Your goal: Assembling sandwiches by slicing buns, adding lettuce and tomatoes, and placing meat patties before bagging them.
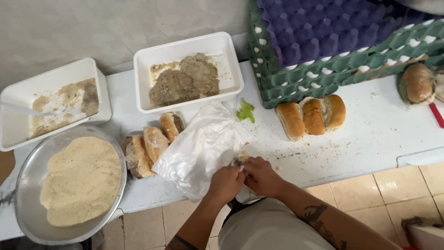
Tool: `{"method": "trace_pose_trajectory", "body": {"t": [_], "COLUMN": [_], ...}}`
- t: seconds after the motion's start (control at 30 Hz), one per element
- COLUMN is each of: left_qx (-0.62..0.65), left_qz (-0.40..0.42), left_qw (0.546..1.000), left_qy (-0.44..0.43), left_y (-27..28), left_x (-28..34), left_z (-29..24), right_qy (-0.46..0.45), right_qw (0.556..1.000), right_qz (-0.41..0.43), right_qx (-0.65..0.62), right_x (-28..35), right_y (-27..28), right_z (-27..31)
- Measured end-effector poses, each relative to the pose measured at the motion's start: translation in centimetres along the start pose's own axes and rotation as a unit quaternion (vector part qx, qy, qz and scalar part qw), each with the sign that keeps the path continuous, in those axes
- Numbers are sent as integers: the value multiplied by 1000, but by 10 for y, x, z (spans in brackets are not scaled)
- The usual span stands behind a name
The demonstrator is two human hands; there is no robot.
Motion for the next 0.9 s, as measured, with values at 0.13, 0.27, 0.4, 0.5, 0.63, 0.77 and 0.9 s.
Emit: {"method": "trace_pose_trajectory", "body": {"t": [0.13,0.27,0.4,0.5,0.63,0.77,0.9], "left_qx": [177,431,470,333,403,228,-1], "left_qz": [-54,30,12,-15,-63,-141,-46], "left_qw": [983,897,878,943,899,948,985], "left_qy": [4,91,89,-26,-161,-169,-165], "left_y": [-10,1,-8,51,60,51,-23], "left_x": [-8,11,13,26,17,-14,-38], "left_z": [29,12,25,-27,-16,-4,0], "right_qy": [-4,1,20,55,153,43,-52], "right_qw": [999,997,997,996,986,984,974], "right_qz": [31,50,66,64,43,160,128], "right_qx": [42,63,24,13,46,-62,-182], "right_x": [-3,0,-4,-11,-11,-13,-21], "right_y": [20,1,-3,10,38,32,62], "right_z": [27,3,6,22,60,54,60]}}
Point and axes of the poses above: each hand's wrist, its own x-axis away from the middle knuckle, its own y-axis out of the back of the hand, z = x × y, the point moved 10 cm from there along -x, towards the middle knuckle, and after that the axes turned 1 degree about y, right-handed, at the moved point
